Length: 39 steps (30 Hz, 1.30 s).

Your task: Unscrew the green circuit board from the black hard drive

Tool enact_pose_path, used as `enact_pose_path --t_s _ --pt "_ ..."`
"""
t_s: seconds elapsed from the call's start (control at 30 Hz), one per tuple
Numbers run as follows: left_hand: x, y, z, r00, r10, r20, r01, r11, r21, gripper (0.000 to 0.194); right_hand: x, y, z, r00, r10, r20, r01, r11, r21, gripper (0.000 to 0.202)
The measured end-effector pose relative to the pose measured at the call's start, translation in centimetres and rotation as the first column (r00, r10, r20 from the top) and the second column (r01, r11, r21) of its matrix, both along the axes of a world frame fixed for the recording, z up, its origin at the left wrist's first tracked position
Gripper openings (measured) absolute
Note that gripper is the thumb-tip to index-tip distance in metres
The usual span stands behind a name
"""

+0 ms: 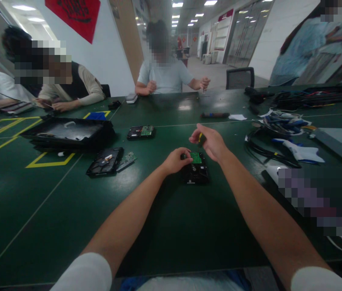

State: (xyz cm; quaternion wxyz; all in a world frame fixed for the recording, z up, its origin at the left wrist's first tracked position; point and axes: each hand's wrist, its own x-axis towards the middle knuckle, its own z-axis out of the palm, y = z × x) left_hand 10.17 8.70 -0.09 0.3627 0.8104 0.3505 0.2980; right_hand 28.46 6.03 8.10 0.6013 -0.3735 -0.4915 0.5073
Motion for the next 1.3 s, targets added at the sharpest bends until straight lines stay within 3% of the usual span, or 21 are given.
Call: enact_pose_path --t_s 0.3,0.57,0.8,0.93,1.3 --pt "-0.08 0.00 -0.16 1.000 -0.001 0.005 0.000 1.000 0.011 0.012 0.32 0.33 -0.20 0.998 -0.025 -0.065 0.028 0.998 0.053 0.052" --pt "-0.03 0.12 -0.33 1.000 -0.001 0.023 0.001 1.000 0.009 0.012 0.06 -0.07 0.08 0.996 0.043 -0.083 -0.039 0.998 0.044 0.064" --pt "0.01 -0.10 0.13 1.000 0.005 0.005 -0.005 1.000 -0.003 0.011 0.25 0.09 -0.12 0.998 0.004 -0.061 -0.002 1.000 0.025 0.041" --pt "0.05 -0.12 0.12 1.000 0.006 0.006 -0.006 1.000 -0.008 0.011 0.20 -0.04 -0.15 0.998 0.014 -0.062 -0.013 1.000 0.023 0.039" --pt "0.04 -0.11 0.03 1.000 0.014 0.004 -0.014 1.000 -0.012 0.011 0.16 -0.11 -0.16 0.996 0.082 -0.022 -0.082 0.996 0.016 0.054"
